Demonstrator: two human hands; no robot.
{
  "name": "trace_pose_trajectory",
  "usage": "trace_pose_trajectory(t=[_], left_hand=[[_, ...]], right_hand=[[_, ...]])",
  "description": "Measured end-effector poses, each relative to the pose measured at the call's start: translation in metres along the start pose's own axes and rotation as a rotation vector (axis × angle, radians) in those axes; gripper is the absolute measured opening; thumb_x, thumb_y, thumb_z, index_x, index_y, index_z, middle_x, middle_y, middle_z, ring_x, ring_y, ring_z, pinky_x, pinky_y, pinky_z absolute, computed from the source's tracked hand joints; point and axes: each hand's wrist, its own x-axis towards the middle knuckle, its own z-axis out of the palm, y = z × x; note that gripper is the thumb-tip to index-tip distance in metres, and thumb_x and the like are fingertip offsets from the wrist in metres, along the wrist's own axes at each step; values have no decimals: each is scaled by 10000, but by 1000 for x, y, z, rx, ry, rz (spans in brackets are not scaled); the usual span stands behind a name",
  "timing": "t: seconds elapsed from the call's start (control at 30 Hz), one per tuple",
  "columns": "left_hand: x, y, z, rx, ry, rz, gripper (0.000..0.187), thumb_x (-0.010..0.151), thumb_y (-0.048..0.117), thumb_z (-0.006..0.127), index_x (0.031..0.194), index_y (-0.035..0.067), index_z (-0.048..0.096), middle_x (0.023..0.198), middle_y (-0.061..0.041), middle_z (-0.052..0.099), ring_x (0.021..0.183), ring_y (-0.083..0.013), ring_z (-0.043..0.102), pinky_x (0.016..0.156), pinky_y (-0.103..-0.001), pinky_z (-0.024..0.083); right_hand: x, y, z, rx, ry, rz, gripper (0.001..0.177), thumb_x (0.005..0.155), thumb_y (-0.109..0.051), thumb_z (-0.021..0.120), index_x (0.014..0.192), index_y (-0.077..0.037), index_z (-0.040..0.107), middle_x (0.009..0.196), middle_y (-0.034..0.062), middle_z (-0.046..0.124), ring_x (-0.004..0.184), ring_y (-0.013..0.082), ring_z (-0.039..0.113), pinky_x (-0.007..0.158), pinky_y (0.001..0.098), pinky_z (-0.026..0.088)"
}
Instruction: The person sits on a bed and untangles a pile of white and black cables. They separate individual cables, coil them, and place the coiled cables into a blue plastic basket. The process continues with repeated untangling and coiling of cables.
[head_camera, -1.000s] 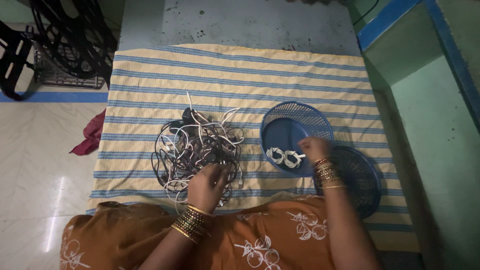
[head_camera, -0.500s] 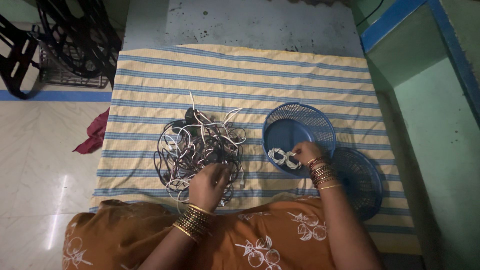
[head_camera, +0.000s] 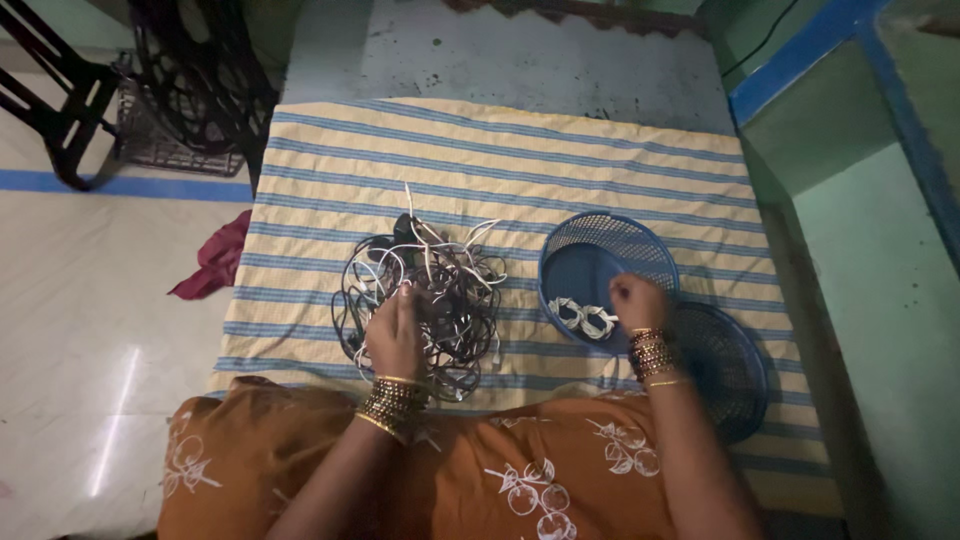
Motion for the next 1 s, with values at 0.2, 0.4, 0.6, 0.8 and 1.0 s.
trace_pose_trajectory(t=[0.2,0.4,0.6,0.8,1.0], left_hand=[[4,-2,-3,40,59,-9,427,1016,365,501,979,31,764,849,-102,763,771,-189,712,712,-330,534],[7,-27,1,171,77,146,332,958,340,620,1092,52,716,1031,-140,746,927,-279,721,822,-386,550],[3,-37,10,541,-68,275,502,794,331,736,1261,172,644,1327,-160,593,1170,-350,598,976,-444,487],[-8,-37,20,854,-217,498,596,690,403,793,1240,224,646,1358,-231,512,1191,-377,529,980,-504,392],[-12,-48,25,1073,-474,343,473,872,537,683,1147,151,685,1110,-131,655,1090,-317,607,958,-490,411]], right_hand=[[-14,-57,-34,144,39,121,115,874,-168,746,977,-141,789,884,89,768,732,182,740,657,312,560],[-46,-106,-20,748,-55,160,103,935,-131,730,1026,-159,769,953,12,788,829,117,731,743,257,591],[-84,-157,2,452,-288,243,136,890,-210,741,1020,-185,774,1035,-11,791,886,109,730,784,283,597],[-74,-179,32,581,-309,81,382,881,-199,733,1253,-166,656,1271,42,717,1108,174,700,901,315,588],[-66,-186,59,479,-275,-190,815,834,-190,805,1507,-115,353,1545,190,387,1386,330,416,1067,423,419]])
